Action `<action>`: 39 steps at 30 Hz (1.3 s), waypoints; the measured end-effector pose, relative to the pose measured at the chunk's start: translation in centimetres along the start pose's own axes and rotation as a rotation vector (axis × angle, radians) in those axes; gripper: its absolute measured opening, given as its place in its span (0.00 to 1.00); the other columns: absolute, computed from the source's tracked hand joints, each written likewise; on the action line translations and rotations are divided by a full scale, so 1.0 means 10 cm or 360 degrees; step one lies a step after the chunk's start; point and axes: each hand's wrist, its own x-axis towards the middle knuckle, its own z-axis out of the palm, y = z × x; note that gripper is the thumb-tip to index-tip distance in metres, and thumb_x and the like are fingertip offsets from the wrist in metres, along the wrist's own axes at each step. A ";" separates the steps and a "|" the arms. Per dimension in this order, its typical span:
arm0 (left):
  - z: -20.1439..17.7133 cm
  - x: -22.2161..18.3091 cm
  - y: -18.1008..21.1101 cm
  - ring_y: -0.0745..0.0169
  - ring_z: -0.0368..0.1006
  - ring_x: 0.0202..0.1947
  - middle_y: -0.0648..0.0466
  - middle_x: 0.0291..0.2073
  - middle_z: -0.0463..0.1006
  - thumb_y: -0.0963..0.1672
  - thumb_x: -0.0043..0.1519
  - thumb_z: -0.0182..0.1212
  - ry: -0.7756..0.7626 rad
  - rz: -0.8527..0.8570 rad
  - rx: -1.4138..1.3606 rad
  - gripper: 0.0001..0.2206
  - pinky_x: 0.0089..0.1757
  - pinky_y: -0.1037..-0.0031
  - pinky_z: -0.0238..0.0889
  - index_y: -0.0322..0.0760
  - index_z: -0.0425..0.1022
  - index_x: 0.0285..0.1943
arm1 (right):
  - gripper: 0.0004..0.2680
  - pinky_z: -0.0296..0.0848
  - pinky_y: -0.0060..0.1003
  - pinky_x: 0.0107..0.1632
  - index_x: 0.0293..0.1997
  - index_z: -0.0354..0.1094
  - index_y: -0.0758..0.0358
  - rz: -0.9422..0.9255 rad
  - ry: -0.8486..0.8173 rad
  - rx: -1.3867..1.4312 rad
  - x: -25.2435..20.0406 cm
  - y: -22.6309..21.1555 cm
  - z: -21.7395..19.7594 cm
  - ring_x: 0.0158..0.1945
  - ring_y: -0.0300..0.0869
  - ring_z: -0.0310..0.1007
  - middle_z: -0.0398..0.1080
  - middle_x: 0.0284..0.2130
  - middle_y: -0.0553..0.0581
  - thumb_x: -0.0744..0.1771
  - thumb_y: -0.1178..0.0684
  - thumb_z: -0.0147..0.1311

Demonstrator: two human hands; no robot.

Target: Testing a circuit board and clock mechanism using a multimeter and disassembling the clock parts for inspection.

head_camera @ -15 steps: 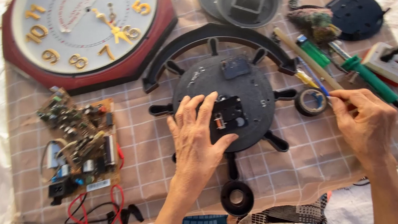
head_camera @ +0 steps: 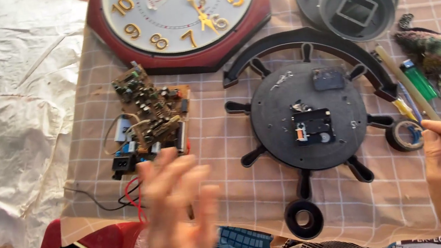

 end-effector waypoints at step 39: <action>0.02 0.67 -2.37 0.64 0.70 0.26 0.49 0.28 0.70 0.43 0.56 0.57 -0.0318 -0.1337 -0.1024 0.18 0.25 0.78 0.70 0.35 0.60 0.54 | 0.12 0.72 0.30 0.22 0.43 0.66 0.66 0.1292 -0.1373 0.1928 0.64 -2.18 1.95 0.19 0.40 0.70 0.66 0.22 0.58 0.57 0.58 0.51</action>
